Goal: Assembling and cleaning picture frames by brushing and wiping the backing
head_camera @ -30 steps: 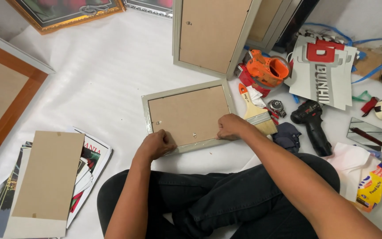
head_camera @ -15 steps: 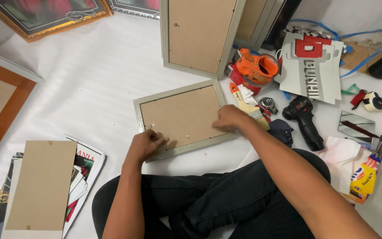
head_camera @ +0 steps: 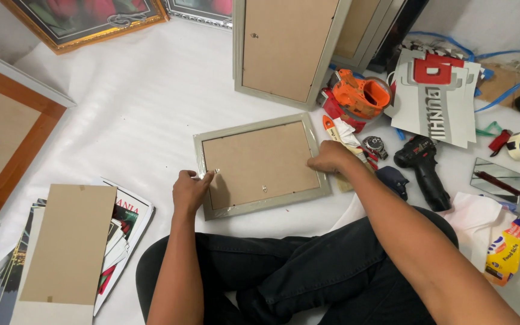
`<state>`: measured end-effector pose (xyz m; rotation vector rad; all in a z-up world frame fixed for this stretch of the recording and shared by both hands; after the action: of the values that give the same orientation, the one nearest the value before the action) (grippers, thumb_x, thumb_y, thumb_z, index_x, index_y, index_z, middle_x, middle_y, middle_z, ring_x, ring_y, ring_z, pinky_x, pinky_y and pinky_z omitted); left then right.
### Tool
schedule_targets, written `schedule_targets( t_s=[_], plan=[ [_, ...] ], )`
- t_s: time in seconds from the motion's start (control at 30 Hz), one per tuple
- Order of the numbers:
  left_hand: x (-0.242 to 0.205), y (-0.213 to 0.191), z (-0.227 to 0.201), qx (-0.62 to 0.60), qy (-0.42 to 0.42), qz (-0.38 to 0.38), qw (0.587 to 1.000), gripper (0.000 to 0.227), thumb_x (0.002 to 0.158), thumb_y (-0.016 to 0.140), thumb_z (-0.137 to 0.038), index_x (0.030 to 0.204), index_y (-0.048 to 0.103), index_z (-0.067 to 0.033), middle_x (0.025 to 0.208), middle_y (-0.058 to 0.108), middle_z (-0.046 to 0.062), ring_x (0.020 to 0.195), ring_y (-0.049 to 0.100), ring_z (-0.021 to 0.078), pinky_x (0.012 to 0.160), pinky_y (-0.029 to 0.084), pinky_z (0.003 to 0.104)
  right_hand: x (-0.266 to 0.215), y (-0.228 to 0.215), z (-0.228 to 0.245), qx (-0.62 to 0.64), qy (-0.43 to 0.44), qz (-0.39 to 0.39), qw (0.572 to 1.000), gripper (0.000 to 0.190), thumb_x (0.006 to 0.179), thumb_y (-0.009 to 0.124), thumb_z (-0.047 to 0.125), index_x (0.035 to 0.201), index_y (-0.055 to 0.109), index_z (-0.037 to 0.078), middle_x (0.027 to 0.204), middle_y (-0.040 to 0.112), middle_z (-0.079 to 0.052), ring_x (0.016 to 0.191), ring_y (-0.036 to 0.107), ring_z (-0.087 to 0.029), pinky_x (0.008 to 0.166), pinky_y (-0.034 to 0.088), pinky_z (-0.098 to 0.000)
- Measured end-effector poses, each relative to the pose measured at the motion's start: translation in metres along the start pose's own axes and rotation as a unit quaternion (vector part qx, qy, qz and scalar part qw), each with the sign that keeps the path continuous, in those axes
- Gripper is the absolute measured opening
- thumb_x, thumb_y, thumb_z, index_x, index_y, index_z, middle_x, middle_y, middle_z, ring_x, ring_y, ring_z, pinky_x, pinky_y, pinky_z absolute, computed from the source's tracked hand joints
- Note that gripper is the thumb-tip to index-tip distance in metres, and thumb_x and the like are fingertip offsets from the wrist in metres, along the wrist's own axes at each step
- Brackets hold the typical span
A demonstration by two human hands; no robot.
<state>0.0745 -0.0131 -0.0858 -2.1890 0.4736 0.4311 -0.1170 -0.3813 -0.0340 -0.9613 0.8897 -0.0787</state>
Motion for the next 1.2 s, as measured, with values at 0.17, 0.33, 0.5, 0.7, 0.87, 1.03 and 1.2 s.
schedule_targets(
  t_s=[0.17,0.33,0.5,0.7,0.87,1.03,1.2],
  plan=[
    [-0.003,-0.005,0.000,0.026,-0.017,0.016,0.999,0.074,0.089,0.068,-0.056,0.127,0.062,0.0081,0.113,0.071,0.030,0.104,0.070,0.0451,0.079,0.057,0.053,0.017,0.027,-0.025,0.021,0.036,0.054,0.998,0.052,0.072,0.069,0.033,0.104,0.076,-0.008,0.099,0.076,-0.025,0.077,0.078,-0.029,0.077,0.063,-0.0415],
    [-0.004,-0.011,-0.009,0.090,-0.027,0.001,0.996,0.065,0.092,0.060,-0.056,0.112,0.076,0.0042,0.101,0.075,0.030,0.098,0.072,0.0498,0.071,0.056,0.051,0.009,-0.032,-0.032,0.022,0.074,-0.062,0.995,0.050,0.080,0.066,0.023,0.117,0.070,-0.011,0.111,0.073,-0.031,0.113,0.069,-0.043,0.091,0.057,-0.0573],
    [-0.002,-0.018,-0.012,0.044,-0.049,-0.017,0.998,0.066,0.092,0.063,-0.055,0.128,0.067,0.0003,0.114,0.072,0.030,0.110,0.068,0.0489,0.083,0.055,0.054,0.048,-0.014,-0.062,-0.014,0.095,-0.094,0.991,0.053,0.082,0.067,0.022,0.126,0.064,-0.007,0.116,0.071,-0.030,0.117,0.067,-0.044,0.093,0.054,-0.0627],
    [0.013,-0.013,-0.006,0.008,-0.058,-0.012,0.998,0.072,0.088,0.064,-0.058,0.132,0.063,-0.0011,0.121,0.073,0.025,0.115,0.068,0.0451,0.089,0.056,0.052,0.064,-0.010,-0.064,-0.046,0.107,-0.073,0.990,0.043,0.086,0.062,0.019,0.123,0.070,-0.002,0.117,0.073,-0.023,0.119,0.068,-0.041,0.094,0.054,-0.0598],
    [0.019,-0.007,-0.017,-0.026,-0.048,-0.008,0.998,0.069,0.091,0.065,-0.050,0.141,0.056,-0.0027,0.122,0.074,0.022,0.116,0.069,0.0413,0.093,0.056,0.051,0.005,-0.081,0.004,-0.024,0.078,-0.079,0.993,0.055,0.088,0.057,0.034,0.128,0.070,-0.001,0.131,0.070,-0.025,0.132,0.059,-0.043,0.108,0.046,-0.0585],
    [0.023,-0.008,-0.044,0.004,0.017,-0.002,1.000,0.059,0.095,0.063,-0.033,0.142,0.052,-0.0002,0.126,0.066,0.026,0.121,0.064,0.0468,0.100,0.052,0.056,-0.029,-0.083,0.089,0.268,-0.099,-0.191,0.939,0.027,0.080,0.067,0.029,0.098,0.083,0.018,0.089,0.076,-0.020,0.091,0.073,-0.033,0.081,0.058,-0.0472],
    [0.018,-0.021,-0.050,0.008,0.016,0.007,1.000,0.054,0.096,0.061,-0.023,0.144,0.051,-0.0006,0.123,0.065,0.024,0.119,0.065,0.0451,0.097,0.054,0.055,-0.034,-0.022,0.210,0.497,-0.126,-0.049,0.857,0.035,0.089,0.068,0.017,0.122,0.074,0.007,0.108,0.069,-0.024,0.089,0.071,-0.024,0.081,0.065,-0.0367]
  ],
)
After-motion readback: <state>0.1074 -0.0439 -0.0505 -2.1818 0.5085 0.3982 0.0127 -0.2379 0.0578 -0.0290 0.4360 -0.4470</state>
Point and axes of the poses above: each hand's wrist, its own x-axis towards the middle knuckle, its own y-axis out of the palm, z = x × y, the point moved 10 cm from there along x, towards the middle knuckle
